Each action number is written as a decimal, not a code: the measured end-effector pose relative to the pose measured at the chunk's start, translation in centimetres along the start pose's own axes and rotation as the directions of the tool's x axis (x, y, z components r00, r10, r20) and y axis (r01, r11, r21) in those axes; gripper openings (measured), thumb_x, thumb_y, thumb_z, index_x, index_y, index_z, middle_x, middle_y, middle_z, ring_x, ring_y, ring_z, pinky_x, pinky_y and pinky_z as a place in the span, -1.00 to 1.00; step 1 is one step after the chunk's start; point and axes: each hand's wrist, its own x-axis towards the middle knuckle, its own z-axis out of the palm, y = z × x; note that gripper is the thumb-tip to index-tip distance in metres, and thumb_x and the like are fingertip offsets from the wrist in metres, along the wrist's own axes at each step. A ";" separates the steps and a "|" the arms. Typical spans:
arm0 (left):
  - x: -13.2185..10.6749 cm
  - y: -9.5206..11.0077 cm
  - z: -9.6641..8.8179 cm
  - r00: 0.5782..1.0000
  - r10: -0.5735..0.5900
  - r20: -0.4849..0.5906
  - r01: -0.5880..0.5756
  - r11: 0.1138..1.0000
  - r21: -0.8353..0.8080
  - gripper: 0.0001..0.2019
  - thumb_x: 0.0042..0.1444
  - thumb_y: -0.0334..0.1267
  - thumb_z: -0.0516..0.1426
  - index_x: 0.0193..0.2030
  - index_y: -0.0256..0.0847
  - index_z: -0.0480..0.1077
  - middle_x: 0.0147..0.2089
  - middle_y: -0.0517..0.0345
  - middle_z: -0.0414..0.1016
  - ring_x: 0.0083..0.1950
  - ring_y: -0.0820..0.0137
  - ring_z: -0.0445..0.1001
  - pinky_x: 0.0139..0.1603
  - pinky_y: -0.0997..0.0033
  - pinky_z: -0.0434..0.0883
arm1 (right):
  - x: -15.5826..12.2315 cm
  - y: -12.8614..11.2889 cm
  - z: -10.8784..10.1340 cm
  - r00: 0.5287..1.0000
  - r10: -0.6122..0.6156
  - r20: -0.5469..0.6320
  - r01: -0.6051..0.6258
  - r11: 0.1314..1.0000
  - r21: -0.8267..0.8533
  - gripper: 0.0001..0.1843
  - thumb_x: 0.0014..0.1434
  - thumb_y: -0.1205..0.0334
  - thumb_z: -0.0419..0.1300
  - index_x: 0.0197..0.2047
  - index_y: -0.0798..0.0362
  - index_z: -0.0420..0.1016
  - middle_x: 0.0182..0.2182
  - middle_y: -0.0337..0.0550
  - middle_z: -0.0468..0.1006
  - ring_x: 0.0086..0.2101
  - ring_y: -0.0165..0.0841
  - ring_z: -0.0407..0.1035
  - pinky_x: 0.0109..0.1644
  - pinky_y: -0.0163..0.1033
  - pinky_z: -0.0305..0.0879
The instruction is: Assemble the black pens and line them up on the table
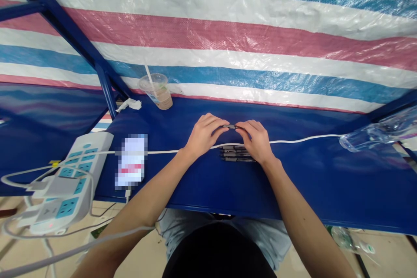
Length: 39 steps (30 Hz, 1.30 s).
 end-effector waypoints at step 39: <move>0.0 0.0 0.2 0.998 0.042 -0.042 -0.042 0.999 0.003 -0.83 0.44 -0.16 0.24 0.02 -0.16 0.58 -0.10 0.10 0.71 -0.10 0.31 0.57 -0.02 0.22 0.43 | 0.0 0.1 0.0 0.999 -0.043 -0.014 0.043 0.999 -0.016 -0.79 0.56 0.17 0.12 -0.02 -0.01 0.59 -0.19 -0.08 0.70 -0.24 -0.22 0.50 -0.13 -0.09 0.30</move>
